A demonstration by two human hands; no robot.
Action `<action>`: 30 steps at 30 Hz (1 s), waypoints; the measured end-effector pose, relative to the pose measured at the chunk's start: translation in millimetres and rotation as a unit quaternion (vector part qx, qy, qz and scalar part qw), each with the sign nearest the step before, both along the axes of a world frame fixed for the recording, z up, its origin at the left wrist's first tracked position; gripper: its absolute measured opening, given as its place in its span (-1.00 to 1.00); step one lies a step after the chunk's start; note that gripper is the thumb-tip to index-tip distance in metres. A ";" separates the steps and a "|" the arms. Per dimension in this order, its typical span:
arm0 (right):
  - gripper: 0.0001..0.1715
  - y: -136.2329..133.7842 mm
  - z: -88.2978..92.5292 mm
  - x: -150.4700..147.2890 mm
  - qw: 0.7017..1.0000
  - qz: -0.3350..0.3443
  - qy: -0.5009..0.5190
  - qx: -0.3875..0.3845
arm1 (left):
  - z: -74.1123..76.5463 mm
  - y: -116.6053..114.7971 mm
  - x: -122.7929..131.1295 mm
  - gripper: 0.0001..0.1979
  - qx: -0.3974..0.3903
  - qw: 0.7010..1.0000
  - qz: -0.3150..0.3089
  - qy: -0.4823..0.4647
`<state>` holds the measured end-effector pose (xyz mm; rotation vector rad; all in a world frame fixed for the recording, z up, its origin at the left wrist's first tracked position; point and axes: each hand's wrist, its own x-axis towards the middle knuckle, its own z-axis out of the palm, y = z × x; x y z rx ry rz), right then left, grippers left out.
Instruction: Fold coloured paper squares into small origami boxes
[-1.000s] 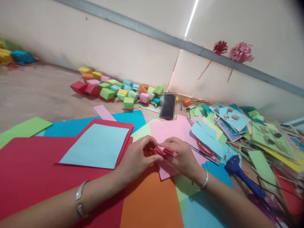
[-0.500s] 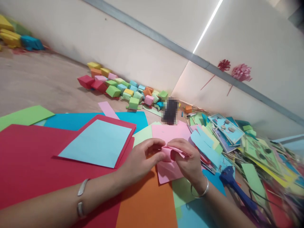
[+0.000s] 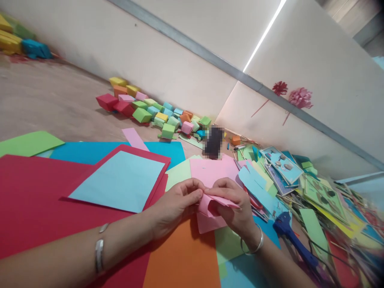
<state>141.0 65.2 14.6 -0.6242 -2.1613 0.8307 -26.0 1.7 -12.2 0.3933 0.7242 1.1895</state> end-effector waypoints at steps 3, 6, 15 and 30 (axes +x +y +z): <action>-0.78 -2.5 -1.4 1.4 1.000 -0.015 0.010 -0.020 | -0.1 -0.8 1.1 -0.60 -0.004 1.000 -0.024 -0.020; -0.78 -4.8 -3.0 2.7 0.998 -0.024 0.023 -0.051 | 0.1 -1.9 2.7 -0.56 -0.009 0.997 -0.057 -0.045; -0.74 -4.2 -2.2 -5.0 0.990 -0.080 0.046 -0.103 | -3.4 -0.7 -0.4 -0.62 -0.032 0.997 -0.046 -0.057; -0.79 -9.1 -0.2 -2.7 0.994 -0.055 0.089 -0.012 | -3.4 -0.8 -1.9 -0.68 0.015 0.990 -0.133 -0.048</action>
